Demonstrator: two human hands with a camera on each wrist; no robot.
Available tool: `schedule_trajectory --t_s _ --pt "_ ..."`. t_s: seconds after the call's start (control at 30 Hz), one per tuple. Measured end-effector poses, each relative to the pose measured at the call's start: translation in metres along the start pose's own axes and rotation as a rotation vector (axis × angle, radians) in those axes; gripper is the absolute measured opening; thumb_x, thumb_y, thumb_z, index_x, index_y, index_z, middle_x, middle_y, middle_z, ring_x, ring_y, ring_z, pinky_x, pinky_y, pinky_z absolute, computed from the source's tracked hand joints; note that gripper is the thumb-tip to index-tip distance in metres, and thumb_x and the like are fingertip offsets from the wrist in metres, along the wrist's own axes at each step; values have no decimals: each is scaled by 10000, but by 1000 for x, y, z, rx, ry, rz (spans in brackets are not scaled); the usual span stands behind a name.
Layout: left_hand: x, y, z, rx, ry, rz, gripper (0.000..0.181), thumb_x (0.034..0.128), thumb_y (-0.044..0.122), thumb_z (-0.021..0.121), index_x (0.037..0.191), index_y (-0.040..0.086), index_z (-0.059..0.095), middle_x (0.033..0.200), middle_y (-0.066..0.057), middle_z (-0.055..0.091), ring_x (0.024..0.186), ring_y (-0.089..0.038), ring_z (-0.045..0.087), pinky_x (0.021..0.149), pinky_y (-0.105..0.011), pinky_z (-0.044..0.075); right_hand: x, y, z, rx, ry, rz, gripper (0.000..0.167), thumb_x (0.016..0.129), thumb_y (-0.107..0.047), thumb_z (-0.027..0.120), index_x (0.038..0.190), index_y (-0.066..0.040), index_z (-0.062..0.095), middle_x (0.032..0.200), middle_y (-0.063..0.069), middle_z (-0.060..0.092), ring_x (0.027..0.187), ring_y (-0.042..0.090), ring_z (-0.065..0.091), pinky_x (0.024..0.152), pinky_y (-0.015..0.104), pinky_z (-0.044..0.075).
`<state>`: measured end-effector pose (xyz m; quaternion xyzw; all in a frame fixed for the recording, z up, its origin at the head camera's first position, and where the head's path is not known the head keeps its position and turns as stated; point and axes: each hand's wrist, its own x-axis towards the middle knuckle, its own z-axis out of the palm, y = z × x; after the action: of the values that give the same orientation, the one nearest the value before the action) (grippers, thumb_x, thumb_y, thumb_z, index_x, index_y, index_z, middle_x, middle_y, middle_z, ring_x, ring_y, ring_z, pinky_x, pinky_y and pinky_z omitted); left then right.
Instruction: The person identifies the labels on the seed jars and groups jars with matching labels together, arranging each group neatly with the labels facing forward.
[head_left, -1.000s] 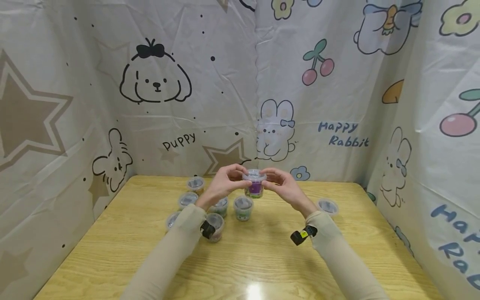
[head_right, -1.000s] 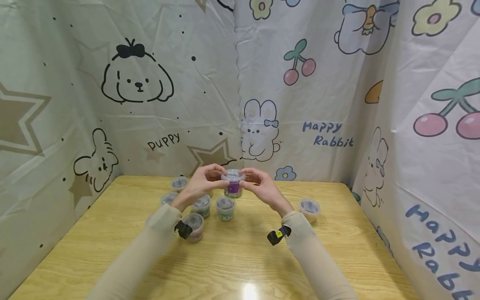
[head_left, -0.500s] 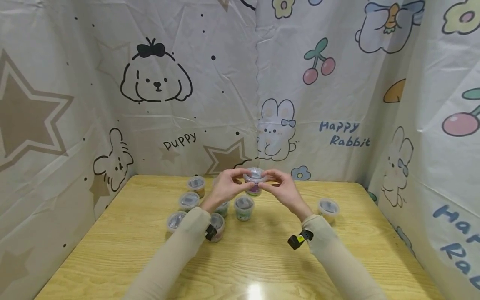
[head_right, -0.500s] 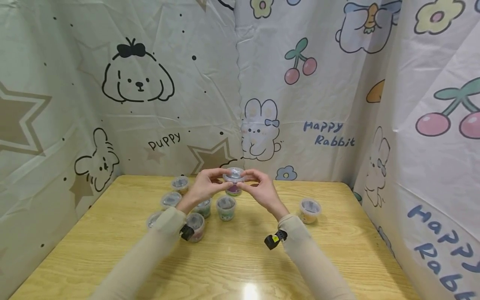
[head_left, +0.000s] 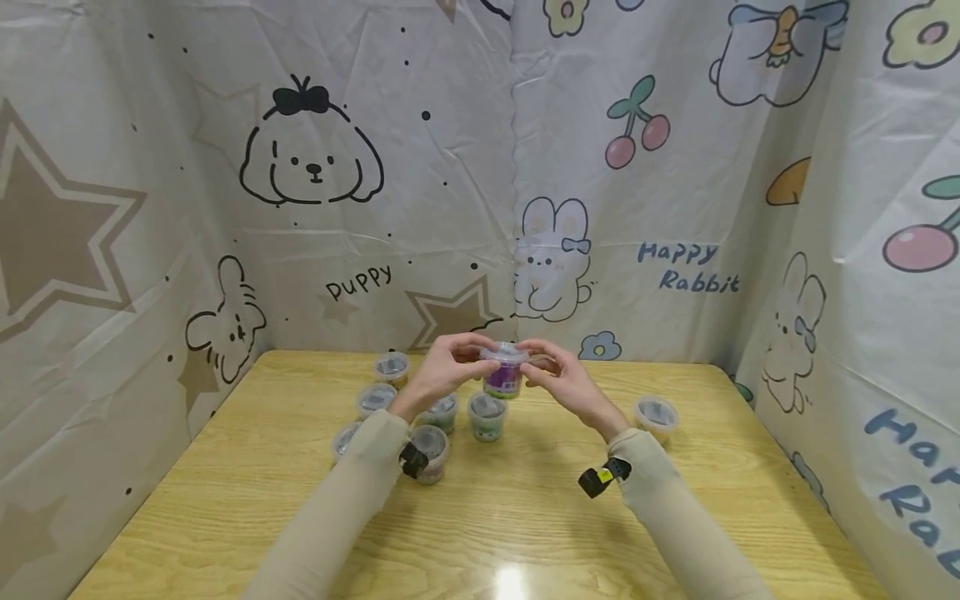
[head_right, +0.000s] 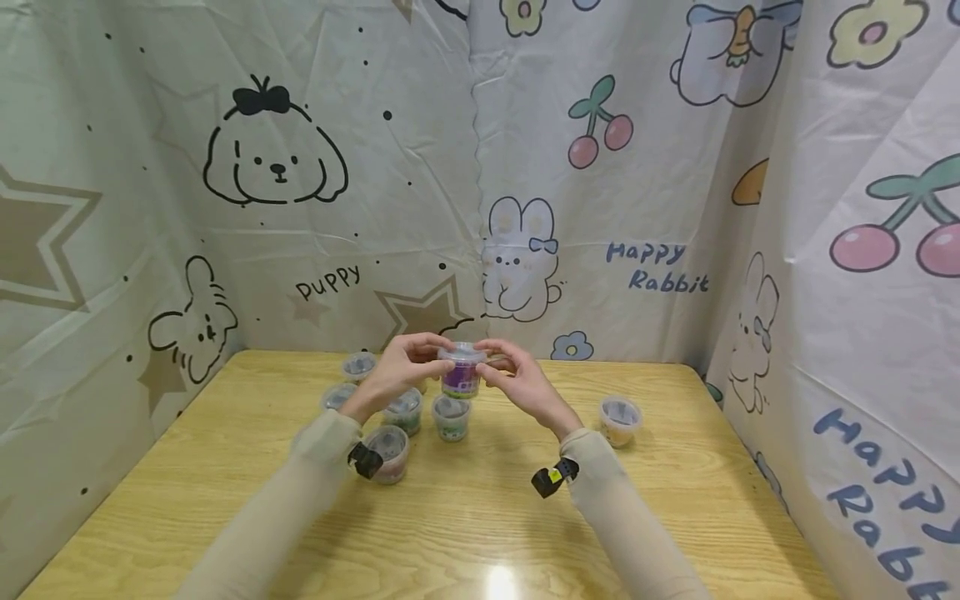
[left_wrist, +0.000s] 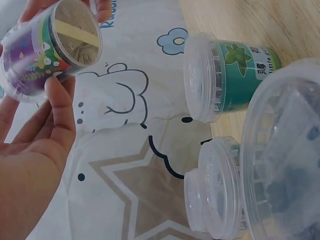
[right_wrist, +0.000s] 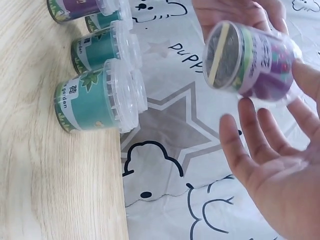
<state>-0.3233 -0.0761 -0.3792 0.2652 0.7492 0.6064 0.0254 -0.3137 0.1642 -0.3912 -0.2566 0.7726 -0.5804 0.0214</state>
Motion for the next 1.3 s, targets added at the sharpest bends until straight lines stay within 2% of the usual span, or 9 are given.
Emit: schedule_trajectory --t_s 0.1,0.23,0.37,0.5,0.67,0.83,0.97,1.3 --pt "-1 -2 -2 -19 -19 -16 308 897 203 729 1161 60 661 1098 -134 694 948 -184 671 894 -504 539 -1 2 -2 22 -59 -16 397 1000 -240 583 1380 -133 531 1365 151 550 1133 224 617 943 513 516" --pt "-1 -4 -3 -17 -41 -25 290 892 186 731 1139 55 654 1075 -127 697 925 -179 666 895 -522 534 -3 3 -4 37 -97 -21 397 1003 -214 576 1377 -90 532 1373 175 554 1134 240 619 958 539 501" --pt "-2 -4 -4 6 -41 -12 293 890 193 734 1144 70 656 1106 -118 691 983 -202 661 888 -458 547 -2 3 -2 12 -37 5 322 981 -214 616 1279 -98 575 1330 150 591 1171 276 600 968 517 502" --pt "-2 -4 -3 78 -18 17 302 873 228 759 1136 107 671 1131 -84 695 1033 -215 659 848 -364 559 -2 1 0 -54 39 13 273 956 -208 656 1201 -104 597 1283 126 623 1188 299 591 980 481 501" --pt "-2 -3 -4 158 -1 55 276 854 254 780 1085 136 684 1081 -50 713 1000 -239 673 779 -330 571 -2 -1 4 -97 69 -15 275 939 -203 679 1180 -90 610 1237 140 639 1162 310 605 959 457 520" --pt "-4 -3 -7 180 -20 48 245 832 245 802 1002 127 671 1011 -63 725 919 -320 686 750 -340 574 -4 -1 6 -122 46 -15 291 932 -240 690 1197 -141 626 1249 92 630 1141 275 616 933 403 540" --pt "-7 -5 -9 188 -29 32 250 820 262 812 980 135 668 1002 -54 727 902 -323 689 754 -343 572 -5 2 5 -126 15 4 306 941 -248 677 1234 -172 633 1303 61 610 1169 262 607 963 422 524" --pt "-14 -9 -14 248 -78 45 263 816 274 815 981 139 661 1044 -34 696 955 -175 681 806 -323 570 -6 6 11 -128 -12 -12 257 921 -204 703 1156 -116 647 1214 97 645 1116 272 637 911 366 552"
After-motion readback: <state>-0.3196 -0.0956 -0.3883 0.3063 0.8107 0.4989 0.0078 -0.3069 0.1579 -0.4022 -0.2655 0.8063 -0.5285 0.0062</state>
